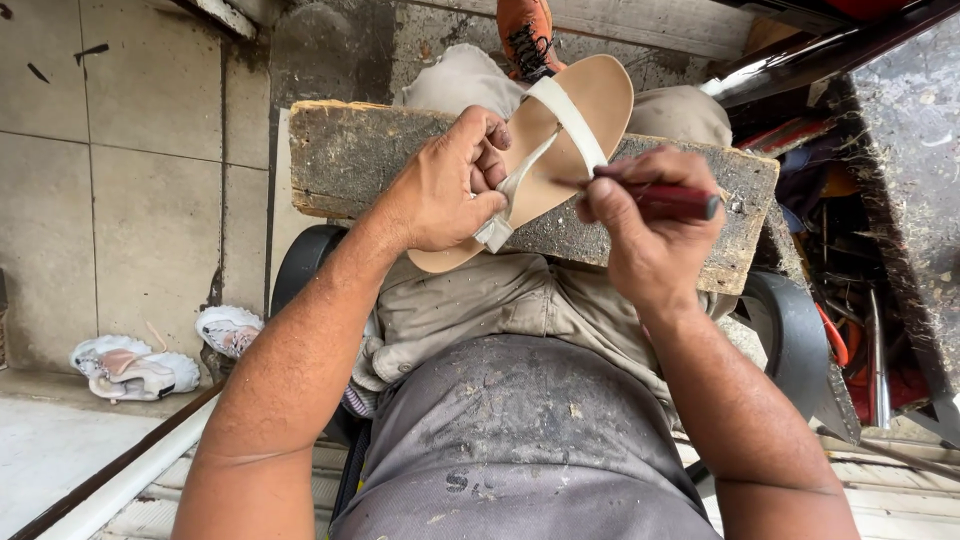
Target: The person uses a knife to scrape and clean the straps and sole of a white sandal. They then use a brush to sweep away debris from the sandal's surface and sole.
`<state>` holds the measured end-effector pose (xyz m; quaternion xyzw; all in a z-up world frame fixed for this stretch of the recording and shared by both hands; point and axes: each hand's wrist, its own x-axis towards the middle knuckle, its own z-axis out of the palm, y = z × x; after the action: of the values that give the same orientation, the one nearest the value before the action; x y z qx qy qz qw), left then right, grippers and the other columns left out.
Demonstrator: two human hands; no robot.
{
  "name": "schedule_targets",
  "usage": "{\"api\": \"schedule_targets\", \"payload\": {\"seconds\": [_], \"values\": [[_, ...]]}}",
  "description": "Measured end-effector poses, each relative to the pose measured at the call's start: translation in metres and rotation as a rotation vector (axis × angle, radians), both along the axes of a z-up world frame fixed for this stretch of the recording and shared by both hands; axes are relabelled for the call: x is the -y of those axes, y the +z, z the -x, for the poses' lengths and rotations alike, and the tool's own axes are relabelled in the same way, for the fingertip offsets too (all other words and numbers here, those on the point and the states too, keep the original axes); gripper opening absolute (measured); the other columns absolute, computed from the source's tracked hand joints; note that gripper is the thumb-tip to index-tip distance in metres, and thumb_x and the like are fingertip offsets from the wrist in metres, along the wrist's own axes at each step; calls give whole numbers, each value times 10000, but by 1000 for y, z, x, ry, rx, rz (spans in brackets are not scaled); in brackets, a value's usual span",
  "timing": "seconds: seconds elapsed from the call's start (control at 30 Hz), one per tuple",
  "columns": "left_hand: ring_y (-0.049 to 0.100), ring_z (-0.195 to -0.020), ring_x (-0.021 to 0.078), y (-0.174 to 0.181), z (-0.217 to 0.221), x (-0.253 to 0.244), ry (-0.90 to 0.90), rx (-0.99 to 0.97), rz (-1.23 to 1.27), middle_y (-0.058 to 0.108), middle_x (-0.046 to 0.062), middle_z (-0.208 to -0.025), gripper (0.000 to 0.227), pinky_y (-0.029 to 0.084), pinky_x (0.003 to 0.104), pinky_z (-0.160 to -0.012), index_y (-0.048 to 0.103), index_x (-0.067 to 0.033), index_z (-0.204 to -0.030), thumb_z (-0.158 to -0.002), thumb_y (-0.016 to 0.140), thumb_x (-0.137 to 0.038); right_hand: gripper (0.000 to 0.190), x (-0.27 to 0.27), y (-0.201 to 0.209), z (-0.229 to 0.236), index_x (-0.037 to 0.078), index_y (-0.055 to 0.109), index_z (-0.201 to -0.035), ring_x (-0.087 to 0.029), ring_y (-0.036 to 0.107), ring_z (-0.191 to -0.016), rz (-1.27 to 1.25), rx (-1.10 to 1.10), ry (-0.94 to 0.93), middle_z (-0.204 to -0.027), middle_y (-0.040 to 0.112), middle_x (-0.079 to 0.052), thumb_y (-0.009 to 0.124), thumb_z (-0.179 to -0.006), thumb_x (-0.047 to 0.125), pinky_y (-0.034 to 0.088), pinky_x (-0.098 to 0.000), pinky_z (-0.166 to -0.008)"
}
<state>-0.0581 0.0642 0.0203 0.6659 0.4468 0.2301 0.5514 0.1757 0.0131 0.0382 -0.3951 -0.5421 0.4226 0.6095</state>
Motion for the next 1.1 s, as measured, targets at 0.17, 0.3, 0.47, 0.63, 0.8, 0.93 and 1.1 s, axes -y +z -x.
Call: {"api": "schedule_targets", "payload": {"seconds": [0.17,0.3,0.47,0.63,0.8,0.93,1.1], "values": [[745,-698,247,-1,-1,0,-13,-1,8,672,107,-790,520,585,386,-674,480,-86,-1214,-779,722,64,247,-10,-8,0,6,586,-1018,-242,724,-696,24,47,18,-913,699,-226,808,-913,-25,625,-334,-580],[747,-708,250,5,-1,2,-1,-14,21,675,114,-801,504,589,398,-701,477,-84,-1210,-778,699,52,216,-25,18,-5,25,567,-1043,-232,705,-676,-59,95,-25,-886,686,-209,774,-990,-4,597,-302,-575],[755,-695,232,6,-3,3,-20,-33,39,684,95,-793,477,589,389,-678,525,-90,-1175,-748,704,23,242,-34,-4,-6,-23,599,-1006,-256,706,-637,-52,141,-15,-841,696,-245,825,-924,-51,589,-331,-533],[760,-693,227,26,-8,7,-9,-66,13,692,99,-799,394,597,398,-648,626,-88,-1080,-707,746,-48,242,-35,15,-16,10,559,-1064,-253,722,-714,-135,4,-73,-951,705,-246,782,-970,15,620,-319,-621],[704,-642,249,16,-18,8,49,-60,-167,662,117,-724,198,569,366,-602,660,-37,-955,-800,763,-106,193,-20,-19,-34,-4,671,-953,-346,697,-1074,-169,262,70,-1043,680,-233,836,-869,-57,523,-428,-946],[694,-620,258,13,-17,12,55,-79,-200,658,116,-683,111,557,374,-591,668,-47,-894,-806,718,-93,169,-15,-20,-33,9,681,-962,-346,681,-1089,-160,285,81,-1065,677,-231,808,-886,-73,508,-439,-957],[662,-577,255,17,-14,16,91,-88,-209,628,105,-623,59,531,388,-568,651,-57,-826,-780,674,-86,166,-16,-30,-36,27,671,-931,-328,681,-1039,-140,287,49,-1046,685,-221,805,-876,-54,495,-426,-904]]}}
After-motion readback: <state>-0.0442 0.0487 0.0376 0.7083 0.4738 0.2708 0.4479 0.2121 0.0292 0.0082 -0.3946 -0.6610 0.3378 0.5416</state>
